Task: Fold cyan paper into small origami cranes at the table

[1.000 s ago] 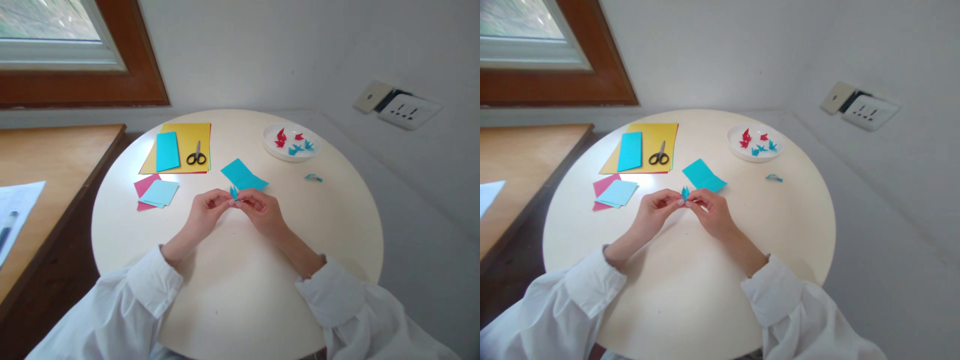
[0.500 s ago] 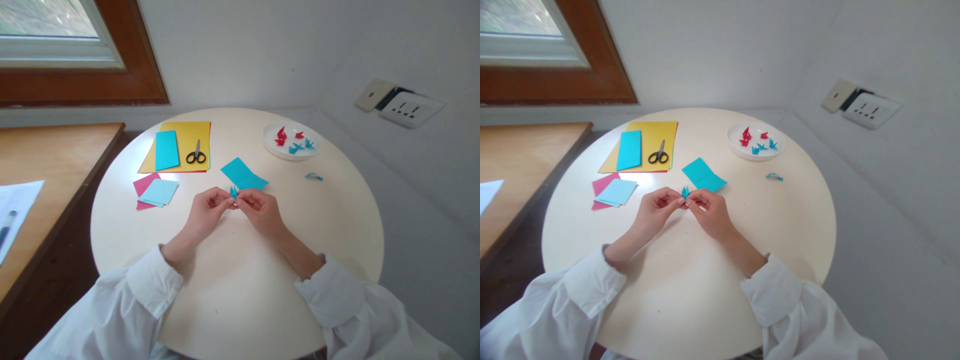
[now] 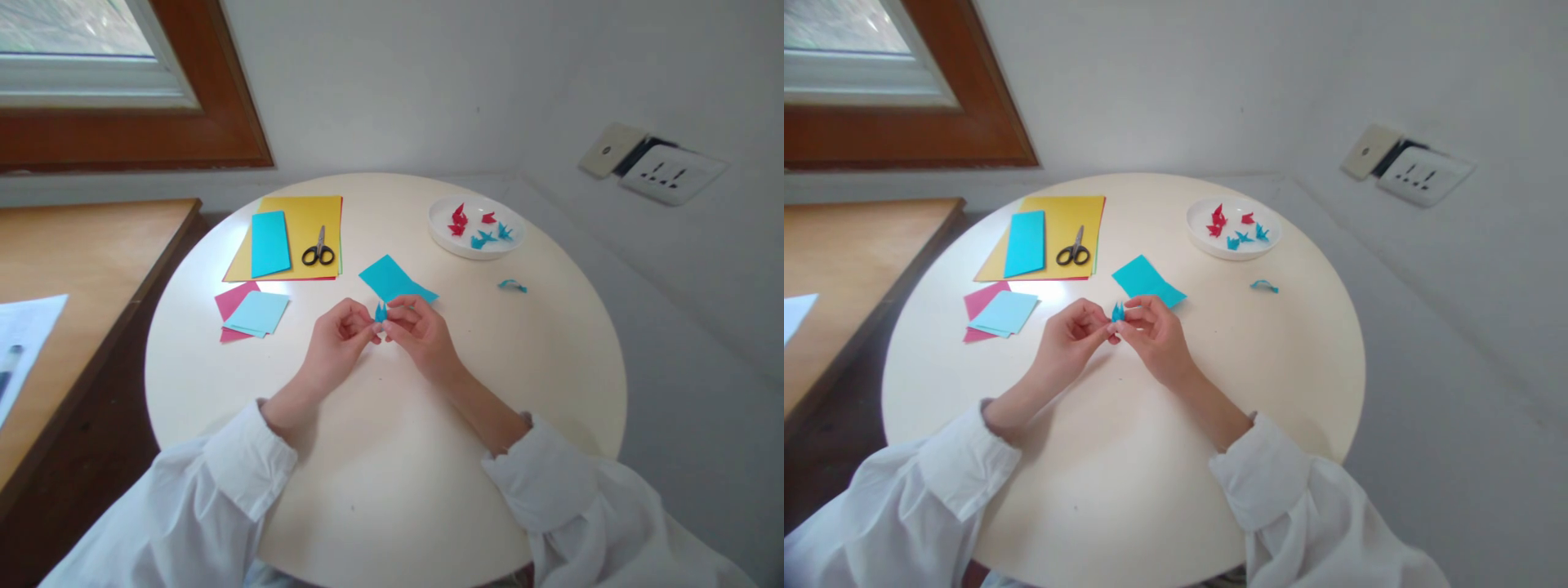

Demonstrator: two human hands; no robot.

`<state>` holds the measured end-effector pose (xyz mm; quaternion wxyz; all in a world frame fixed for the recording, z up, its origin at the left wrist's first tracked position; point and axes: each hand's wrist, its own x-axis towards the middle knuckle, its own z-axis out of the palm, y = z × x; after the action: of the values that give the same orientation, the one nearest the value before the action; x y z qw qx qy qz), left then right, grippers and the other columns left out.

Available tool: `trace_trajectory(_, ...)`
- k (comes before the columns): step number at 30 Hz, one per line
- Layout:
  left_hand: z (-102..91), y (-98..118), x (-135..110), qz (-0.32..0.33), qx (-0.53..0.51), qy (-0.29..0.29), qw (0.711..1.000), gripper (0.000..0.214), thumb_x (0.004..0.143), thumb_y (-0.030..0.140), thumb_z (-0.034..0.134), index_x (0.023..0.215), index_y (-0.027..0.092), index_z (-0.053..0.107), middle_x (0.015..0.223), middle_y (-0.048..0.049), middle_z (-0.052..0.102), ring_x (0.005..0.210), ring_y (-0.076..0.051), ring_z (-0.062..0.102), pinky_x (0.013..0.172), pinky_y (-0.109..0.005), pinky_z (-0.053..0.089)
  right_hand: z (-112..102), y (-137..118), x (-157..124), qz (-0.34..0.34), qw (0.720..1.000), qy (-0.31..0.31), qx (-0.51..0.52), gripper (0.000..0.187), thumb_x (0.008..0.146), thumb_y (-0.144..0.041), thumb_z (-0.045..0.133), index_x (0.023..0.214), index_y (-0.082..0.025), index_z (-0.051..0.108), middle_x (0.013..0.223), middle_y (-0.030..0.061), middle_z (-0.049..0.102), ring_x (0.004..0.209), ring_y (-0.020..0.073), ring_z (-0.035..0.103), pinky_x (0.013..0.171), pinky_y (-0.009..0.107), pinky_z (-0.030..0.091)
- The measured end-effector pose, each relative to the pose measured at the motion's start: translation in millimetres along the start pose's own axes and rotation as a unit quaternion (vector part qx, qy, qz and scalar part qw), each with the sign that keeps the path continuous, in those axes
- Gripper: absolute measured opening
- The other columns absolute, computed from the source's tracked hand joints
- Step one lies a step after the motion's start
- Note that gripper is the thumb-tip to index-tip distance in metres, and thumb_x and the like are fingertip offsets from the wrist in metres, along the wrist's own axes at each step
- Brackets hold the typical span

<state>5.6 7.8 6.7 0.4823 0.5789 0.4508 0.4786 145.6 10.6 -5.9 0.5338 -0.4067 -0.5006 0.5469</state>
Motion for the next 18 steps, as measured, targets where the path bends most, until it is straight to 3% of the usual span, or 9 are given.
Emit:
trace_trajectory(4, 1.3, -1.9, -0.7, -0.001, -0.004, -0.009, 1.000, 0.032, 0.068, 0.039, 0.070, 0.068, 0.018, 0.046, 0.055, 0.0041, 0.054, 0.055, -0.012, 0.060, 0.054, -0.023, 0.045, -0.5, 1.5, 1.6, 0.006, 1.000, 0.004, 0.012, 0.042, 0.061, -0.035, 0.073, 0.094, -0.022, 0.049, 0.069, -0.0046, 0.060, 0.063, 0.0113, 0.060, 0.062, 0.027, 0.050)
trace_trajectory(11, 2.2, -6.1, -1.5, 0.009, -0.008, -0.029, 0.999, 0.027, 0.071, 0.032, 0.068, 0.069, 0.018, 0.044, 0.061, 0.0038, 0.054, 0.058, -0.011, 0.060, 0.057, -0.023, 0.046, -0.9, 4.9, 2.8, -0.020, 1.000, 0.018, 0.004, 0.032, 0.063, -0.033, 0.071, 0.085, -0.022, 0.050, 0.060, -0.0066, 0.057, 0.058, 0.0109, 0.058, 0.059, 0.026, 0.048)
trace_trajectory(18, 2.3, -3.8, -0.2, -0.059, -0.047, -0.048, 0.996, 0.026, 0.066, 0.029, 0.072, 0.075, 0.017, 0.051, 0.061, 0.0016, 0.062, 0.061, -0.014, 0.063, 0.060, -0.026, 0.049, -1.9, 1.8, 1.6, -0.042, 0.998, 0.033, -0.015, 0.026, 0.064, -0.028, 0.070, 0.080, -0.021, 0.050, 0.058, -0.0069, 0.055, 0.055, 0.0097, 0.055, 0.057, 0.025, 0.044)
